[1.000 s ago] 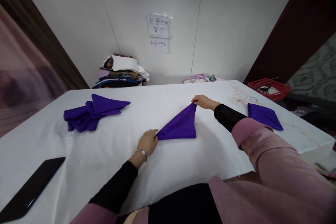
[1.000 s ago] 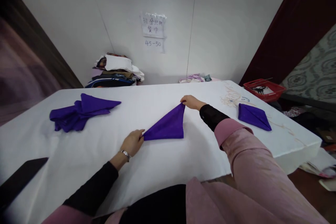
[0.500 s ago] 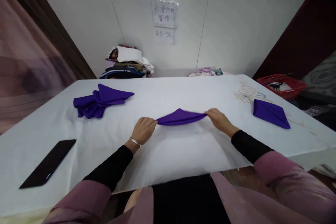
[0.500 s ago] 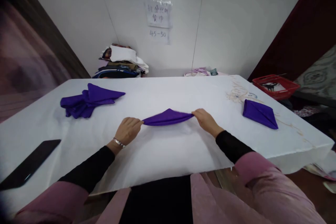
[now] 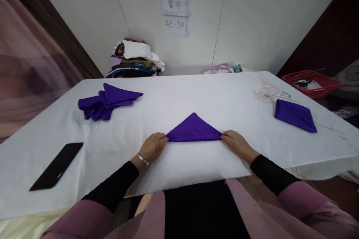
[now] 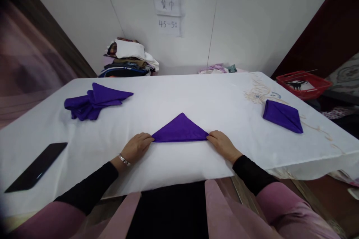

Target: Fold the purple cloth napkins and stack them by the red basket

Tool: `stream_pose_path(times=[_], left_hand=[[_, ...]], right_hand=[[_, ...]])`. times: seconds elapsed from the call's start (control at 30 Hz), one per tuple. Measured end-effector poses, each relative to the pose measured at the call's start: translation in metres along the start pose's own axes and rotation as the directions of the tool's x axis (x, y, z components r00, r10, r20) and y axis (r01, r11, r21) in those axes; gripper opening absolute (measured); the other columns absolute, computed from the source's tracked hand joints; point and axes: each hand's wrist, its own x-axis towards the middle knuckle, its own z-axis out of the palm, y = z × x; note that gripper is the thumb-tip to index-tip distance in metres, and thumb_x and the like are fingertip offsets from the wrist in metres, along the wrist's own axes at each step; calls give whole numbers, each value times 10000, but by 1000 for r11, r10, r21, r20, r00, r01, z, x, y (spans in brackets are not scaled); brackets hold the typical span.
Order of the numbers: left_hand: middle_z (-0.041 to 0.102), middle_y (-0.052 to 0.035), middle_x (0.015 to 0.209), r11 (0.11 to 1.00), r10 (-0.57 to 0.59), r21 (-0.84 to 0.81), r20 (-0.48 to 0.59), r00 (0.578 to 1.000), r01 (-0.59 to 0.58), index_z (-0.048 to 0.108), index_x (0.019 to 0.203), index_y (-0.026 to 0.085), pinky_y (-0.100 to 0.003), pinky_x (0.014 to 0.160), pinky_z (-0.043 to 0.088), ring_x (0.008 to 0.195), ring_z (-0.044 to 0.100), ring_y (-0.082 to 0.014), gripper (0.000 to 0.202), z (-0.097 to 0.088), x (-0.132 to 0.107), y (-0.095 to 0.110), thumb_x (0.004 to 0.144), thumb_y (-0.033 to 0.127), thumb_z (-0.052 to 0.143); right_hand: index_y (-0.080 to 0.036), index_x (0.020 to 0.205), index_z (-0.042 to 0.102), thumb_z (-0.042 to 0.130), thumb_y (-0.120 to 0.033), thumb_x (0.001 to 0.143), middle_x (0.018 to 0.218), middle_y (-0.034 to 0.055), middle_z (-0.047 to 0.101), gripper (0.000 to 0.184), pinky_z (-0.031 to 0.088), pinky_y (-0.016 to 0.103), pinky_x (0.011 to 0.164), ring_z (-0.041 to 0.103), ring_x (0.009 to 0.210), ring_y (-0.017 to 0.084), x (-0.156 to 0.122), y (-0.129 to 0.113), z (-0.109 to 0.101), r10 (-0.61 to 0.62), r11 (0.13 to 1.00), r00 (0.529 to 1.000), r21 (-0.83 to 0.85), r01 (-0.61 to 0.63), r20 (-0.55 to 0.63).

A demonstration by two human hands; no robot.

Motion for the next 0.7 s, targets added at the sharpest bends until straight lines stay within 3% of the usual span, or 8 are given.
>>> stream_pose_path(times=[0.2, 0.27, 0.37, 0.43, 0.5, 0.7], left_hand=[[658, -57, 1058, 967, -54, -252, -34, 998, 44, 642, 1026, 213, -383, 881, 430, 985, 580, -194, 488, -18, 36, 28, 647, -7, 428], [675, -21, 1054, 945, -13, -325, 43, 999, 26, 667, 952, 241, -375, 907, 417, 1005, 584, -180, 515, -20, 51, 37, 583, -17, 417], [714, -8, 908, 955, -7, -288, 231, 973, 75, 674, 708, 235, -400, 917, 399, 911, 622, -189, 347, -20, 62, 39, 571, 12, 446], [720, -14, 869, 964, -68, -225, 295, 953, 138, 653, 622, 224, -431, 944, 376, 882, 632, -196, 274, -18, 61, 32, 580, 29, 464], [717, -8, 950, 957, -109, -225, 311, 944, 185, 665, 655, 235, -449, 987, 347, 943, 625, -196, 296, -17, 52, 24, 575, 33, 464], [582, -12, 1287, 918, -98, -323, 376, 921, 230, 656, 1009, 282, -564, 1072, 219, 1262, 444, -235, 513, -25, 12, 8, 590, 48, 478]], right_hand=[[-186, 986, 658, 340, -268, 943, 927, 99, 639, 331, 468, 380, 778, 567, 858, 237, 3, -8, -5, 60, 997, 998, 50, -60, 10], [-202, 957, 652, 348, -281, 943, 902, 83, 634, 314, 473, 368, 768, 569, 839, 226, 5, -10, -7, 86, 994, 996, 70, -87, 16], [-208, 946, 644, 348, -284, 944, 888, 74, 627, 306, 476, 360, 768, 571, 836, 219, 6, -12, -8, 99, 991, 995, 84, -101, 26], [-209, 955, 644, 348, -283, 945, 892, 75, 628, 306, 477, 357, 769, 571, 837, 217, 5, -11, -9, 97, 992, 995, 83, -99, 27], [-211, 971, 647, 350, -280, 945, 904, 76, 629, 306, 478, 355, 772, 571, 841, 214, 3, -10, -8, 82, 994, 996, 76, -83, 25], [-199, 1027, 660, 369, -228, 936, 957, 96, 636, 307, 471, 364, 777, 568, 879, 228, -2, -3, -3, -12, 1000, 1000, 25, 12, -10]])
